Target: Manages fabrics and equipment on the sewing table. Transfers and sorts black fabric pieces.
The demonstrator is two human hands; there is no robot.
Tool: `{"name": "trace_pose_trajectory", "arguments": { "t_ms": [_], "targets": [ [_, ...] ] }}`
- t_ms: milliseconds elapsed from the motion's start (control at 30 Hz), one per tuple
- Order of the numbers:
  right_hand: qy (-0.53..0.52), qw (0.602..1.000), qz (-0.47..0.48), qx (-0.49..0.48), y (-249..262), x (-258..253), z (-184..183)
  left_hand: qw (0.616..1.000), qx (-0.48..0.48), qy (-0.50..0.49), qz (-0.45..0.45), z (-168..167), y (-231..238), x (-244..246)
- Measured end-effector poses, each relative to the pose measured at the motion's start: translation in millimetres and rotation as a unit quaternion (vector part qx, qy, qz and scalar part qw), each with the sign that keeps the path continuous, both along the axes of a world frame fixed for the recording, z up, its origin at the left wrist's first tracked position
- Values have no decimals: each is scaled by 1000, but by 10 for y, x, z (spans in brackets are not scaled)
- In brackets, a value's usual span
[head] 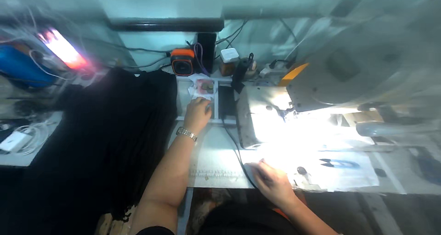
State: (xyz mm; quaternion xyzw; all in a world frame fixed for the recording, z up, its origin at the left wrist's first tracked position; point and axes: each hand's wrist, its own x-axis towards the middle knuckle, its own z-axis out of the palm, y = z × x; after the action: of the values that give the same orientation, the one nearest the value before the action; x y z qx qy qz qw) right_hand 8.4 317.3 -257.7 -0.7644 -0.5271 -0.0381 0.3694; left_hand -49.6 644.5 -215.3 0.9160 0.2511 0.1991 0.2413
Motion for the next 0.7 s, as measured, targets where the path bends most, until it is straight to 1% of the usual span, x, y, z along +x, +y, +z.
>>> {"name": "trace_pose_trajectory", "arguments": {
  "t_ms": [200,700],
  "targets": [
    [2,1000,0,-4,0,-6,9,1000,17,9,1,-14,-6,13],
    [-14,1000,-5,0,-7,-4,6,1000,20,20,5,-27,0,31]
  ]
}}
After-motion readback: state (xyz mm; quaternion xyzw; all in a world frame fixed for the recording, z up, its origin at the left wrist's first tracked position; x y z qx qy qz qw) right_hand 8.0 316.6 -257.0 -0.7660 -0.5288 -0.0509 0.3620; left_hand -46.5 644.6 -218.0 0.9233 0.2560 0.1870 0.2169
